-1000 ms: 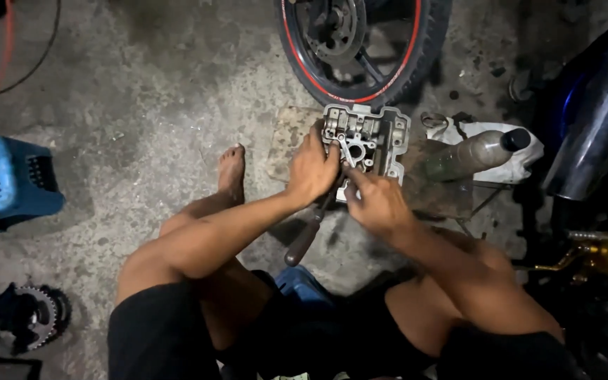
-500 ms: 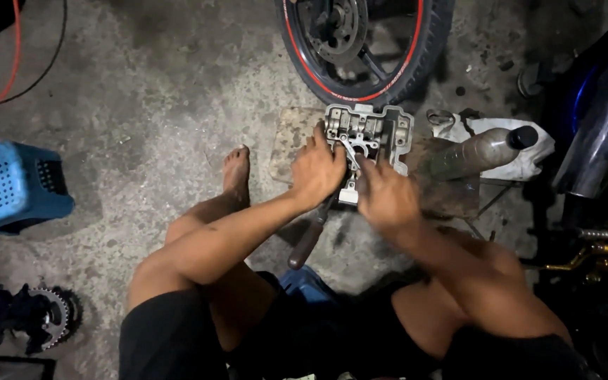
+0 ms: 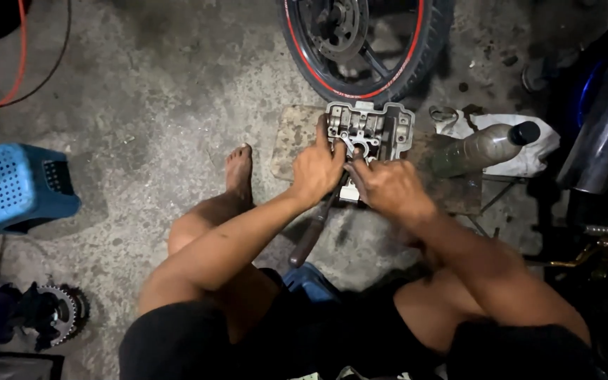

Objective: Repairing a motorcycle engine component by loosening or tightening bolts with a wrench

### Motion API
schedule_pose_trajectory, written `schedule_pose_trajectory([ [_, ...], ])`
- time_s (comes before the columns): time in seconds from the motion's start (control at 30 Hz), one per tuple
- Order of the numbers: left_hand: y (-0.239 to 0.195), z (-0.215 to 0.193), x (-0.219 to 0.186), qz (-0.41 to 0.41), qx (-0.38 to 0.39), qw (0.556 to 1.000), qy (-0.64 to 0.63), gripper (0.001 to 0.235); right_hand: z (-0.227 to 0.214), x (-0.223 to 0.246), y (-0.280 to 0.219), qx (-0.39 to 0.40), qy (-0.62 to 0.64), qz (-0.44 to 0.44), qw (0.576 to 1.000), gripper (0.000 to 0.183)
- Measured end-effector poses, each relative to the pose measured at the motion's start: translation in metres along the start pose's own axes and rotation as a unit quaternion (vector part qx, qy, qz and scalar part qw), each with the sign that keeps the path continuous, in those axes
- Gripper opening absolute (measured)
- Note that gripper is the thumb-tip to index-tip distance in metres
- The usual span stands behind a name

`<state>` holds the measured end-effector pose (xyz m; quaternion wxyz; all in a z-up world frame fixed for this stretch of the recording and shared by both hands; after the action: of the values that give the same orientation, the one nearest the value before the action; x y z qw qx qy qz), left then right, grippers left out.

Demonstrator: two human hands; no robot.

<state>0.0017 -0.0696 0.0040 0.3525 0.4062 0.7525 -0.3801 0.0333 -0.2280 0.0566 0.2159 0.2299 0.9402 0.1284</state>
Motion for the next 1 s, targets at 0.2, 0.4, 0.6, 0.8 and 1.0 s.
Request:
schedule_pose_trajectory([
  [0.2,-0.002,-0.002,-0.005,0.001,-0.003,1.0,0.029,0.069,0.012,-0.008,-0.01,-0.054,0.013,-0.014,0.998,0.029],
  [0.4,-0.004,-0.006,-0.009,0.007,0.0,0.999,0.048,0.071,0.016,-0.017,-0.005,-0.099,0.031,-0.057,0.993,0.025],
  [0.6,-0.003,-0.005,-0.008,0.009,0.005,0.998,0.062,0.07,0.008,-0.032,0.003,-0.142,0.073,-0.074,0.984,0.014],
  [0.8,-0.002,-0.003,-0.007,0.027,0.003,0.997,0.074,0.072,0.021,-0.062,0.01,-0.161,0.112,-0.097,0.976,0.021],
  [1.0,0.004,0.003,0.0,0.016,-0.002,0.996,0.087,0.074,0.031,-0.08,0.019,-0.069,0.362,0.066,0.927,0.068],
])
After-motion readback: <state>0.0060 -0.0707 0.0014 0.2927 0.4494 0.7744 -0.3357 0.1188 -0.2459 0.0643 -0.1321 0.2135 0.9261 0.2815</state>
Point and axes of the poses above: each hand's wrist, its own y-axis towards the middle knuckle, its own z-axis out of the palm, x = y × z, the point moved 2 cm from there along y, towards the middle knuckle, and after that the axes turned 15 degrees about -y, right-handed, at the moved point
